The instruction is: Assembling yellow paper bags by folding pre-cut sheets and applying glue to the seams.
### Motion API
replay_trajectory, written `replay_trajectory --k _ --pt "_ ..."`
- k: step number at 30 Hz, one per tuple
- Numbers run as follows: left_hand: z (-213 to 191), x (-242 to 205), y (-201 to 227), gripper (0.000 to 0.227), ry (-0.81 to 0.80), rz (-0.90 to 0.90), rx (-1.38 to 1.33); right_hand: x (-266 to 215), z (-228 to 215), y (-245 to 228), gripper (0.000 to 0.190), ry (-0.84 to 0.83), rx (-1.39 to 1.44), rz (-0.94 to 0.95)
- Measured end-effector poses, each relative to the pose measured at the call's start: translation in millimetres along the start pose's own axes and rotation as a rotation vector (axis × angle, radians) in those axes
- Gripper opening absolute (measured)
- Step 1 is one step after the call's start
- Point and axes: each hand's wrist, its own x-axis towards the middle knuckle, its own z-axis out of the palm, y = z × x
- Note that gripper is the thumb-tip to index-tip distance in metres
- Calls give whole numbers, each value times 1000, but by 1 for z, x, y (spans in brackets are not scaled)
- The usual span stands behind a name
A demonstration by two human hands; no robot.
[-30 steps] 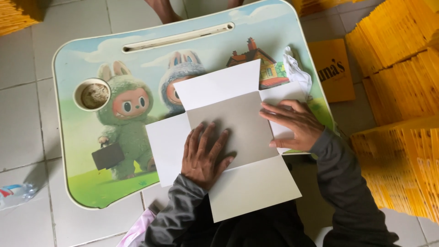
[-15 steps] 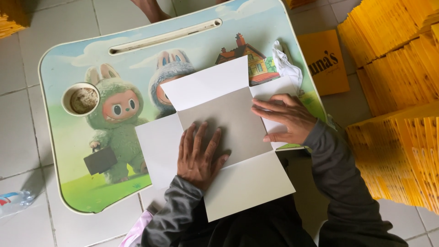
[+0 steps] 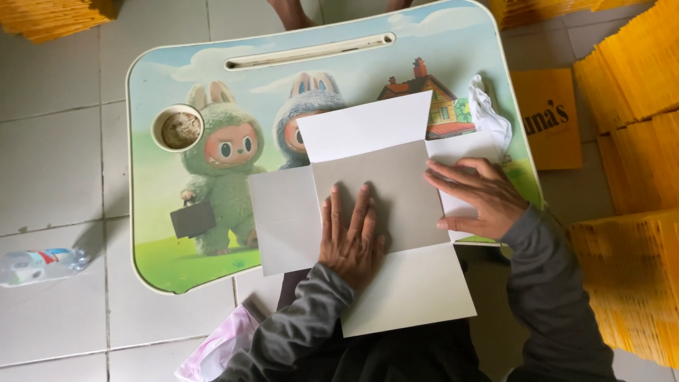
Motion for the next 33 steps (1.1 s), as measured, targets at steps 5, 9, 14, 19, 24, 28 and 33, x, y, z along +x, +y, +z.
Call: replay_trajectory --k 5,9,14,19,24,28,33 --pt "6 6 6 64 19 19 -47 -6 3 -4 84 -29 -4 42" --pt "15 12 11 55 76 55 -83 -14 -2 -16 85 -65 -7 93" --pt "10 26 15 45 -42 105 -177 -23 8 -21 87 -58 -27 101" --pt "21 40 20 65 -36 144 -158 -28 14 -18 85 -14 -24 108" --pt "18 53 20 62 -122 218 -164 -35 16 -14 79 99 28 56" --pt "32 53 28 59 -130 224 -144 -54 9 -6 67 231 129 67" --pt "25 60 34 61 -76 228 -152 -77 7 -7 56 361 37 64"
